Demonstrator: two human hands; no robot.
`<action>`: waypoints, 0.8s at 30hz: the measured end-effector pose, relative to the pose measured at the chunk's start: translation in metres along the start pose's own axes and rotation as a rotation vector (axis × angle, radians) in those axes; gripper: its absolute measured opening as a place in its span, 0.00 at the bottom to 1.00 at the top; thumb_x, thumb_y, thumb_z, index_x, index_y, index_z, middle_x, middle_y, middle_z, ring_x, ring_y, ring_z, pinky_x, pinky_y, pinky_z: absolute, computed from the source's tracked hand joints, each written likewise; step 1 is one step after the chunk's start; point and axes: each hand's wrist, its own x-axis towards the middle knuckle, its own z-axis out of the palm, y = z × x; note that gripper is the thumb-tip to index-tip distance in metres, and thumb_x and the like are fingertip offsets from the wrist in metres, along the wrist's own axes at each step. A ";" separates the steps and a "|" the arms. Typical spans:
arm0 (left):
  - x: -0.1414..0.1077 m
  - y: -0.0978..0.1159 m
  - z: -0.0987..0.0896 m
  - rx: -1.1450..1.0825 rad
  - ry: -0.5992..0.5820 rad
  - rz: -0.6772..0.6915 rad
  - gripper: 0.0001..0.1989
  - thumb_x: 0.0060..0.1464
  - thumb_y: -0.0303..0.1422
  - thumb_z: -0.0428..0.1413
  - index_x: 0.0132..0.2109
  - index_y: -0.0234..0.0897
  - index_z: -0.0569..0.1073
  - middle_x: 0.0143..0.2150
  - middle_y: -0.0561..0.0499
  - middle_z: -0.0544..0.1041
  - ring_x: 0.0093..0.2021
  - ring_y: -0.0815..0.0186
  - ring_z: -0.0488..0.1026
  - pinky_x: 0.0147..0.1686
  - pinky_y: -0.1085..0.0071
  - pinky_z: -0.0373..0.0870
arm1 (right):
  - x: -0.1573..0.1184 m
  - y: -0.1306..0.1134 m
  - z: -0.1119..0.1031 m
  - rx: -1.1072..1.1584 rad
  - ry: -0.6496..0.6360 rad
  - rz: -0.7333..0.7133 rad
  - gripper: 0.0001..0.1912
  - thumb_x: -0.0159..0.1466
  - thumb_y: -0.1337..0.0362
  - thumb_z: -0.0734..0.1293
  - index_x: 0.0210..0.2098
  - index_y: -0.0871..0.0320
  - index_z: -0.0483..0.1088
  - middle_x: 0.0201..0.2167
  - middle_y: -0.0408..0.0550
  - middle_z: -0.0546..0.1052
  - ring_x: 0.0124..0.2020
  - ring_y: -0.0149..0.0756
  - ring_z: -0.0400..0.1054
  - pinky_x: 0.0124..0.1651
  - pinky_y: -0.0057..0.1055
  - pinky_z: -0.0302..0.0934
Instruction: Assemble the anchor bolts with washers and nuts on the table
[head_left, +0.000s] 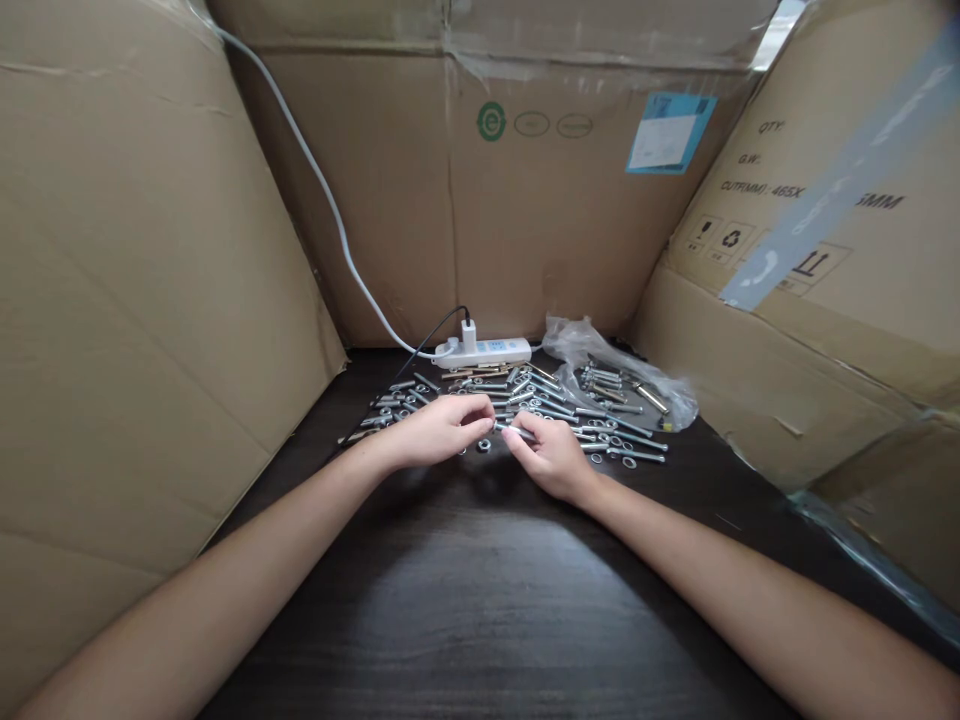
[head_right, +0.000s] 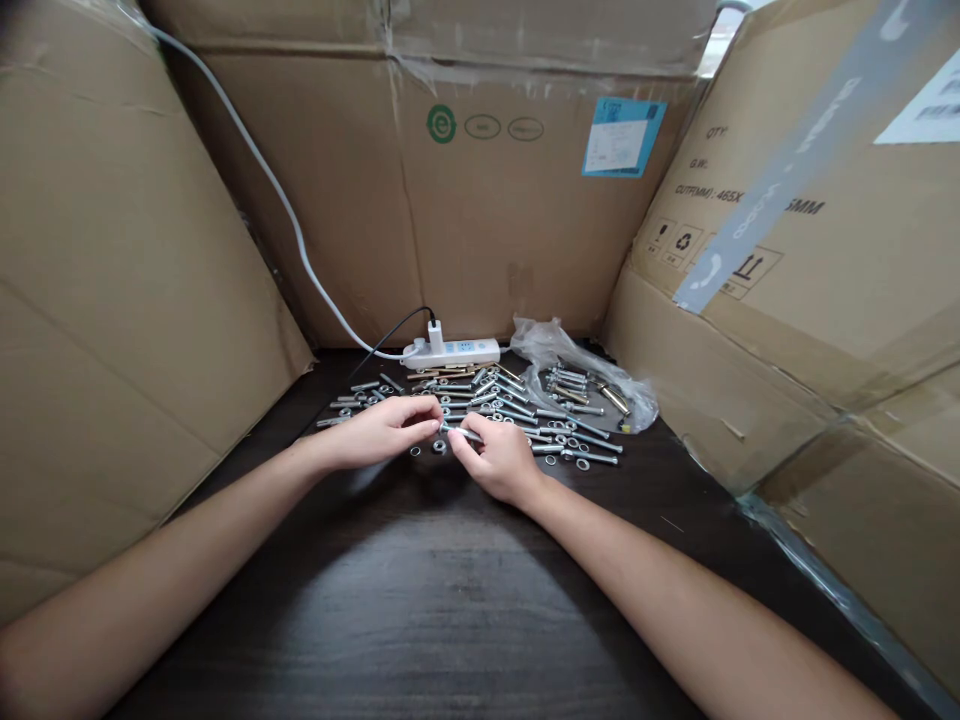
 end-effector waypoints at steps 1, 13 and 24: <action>0.000 0.002 0.000 0.018 -0.008 0.008 0.09 0.59 0.35 0.45 0.37 0.36 0.66 0.32 0.54 0.69 0.33 0.68 0.65 0.32 0.73 0.61 | 0.000 0.000 0.000 -0.002 -0.001 -0.002 0.14 0.64 0.58 0.58 0.26 0.58 0.63 0.18 0.40 0.65 0.20 0.28 0.58 0.27 0.25 0.50; -0.001 0.012 0.008 0.323 0.052 0.148 0.07 0.60 0.34 0.46 0.39 0.37 0.67 0.36 0.52 0.72 0.34 0.68 0.68 0.33 0.74 0.61 | -0.001 0.002 -0.003 0.075 -0.057 -0.075 0.12 0.66 0.60 0.55 0.40 0.56 0.68 0.31 0.45 0.75 0.30 0.32 0.68 0.35 0.26 0.58; -0.007 -0.011 -0.016 0.519 -0.124 -0.015 0.05 0.52 0.28 0.51 0.37 0.38 0.70 0.36 0.50 0.73 0.36 0.64 0.68 0.32 0.72 0.60 | -0.002 0.001 0.001 0.073 0.008 -0.020 0.08 0.62 0.60 0.61 0.35 0.57 0.69 0.24 0.42 0.72 0.21 0.29 0.64 0.26 0.25 0.57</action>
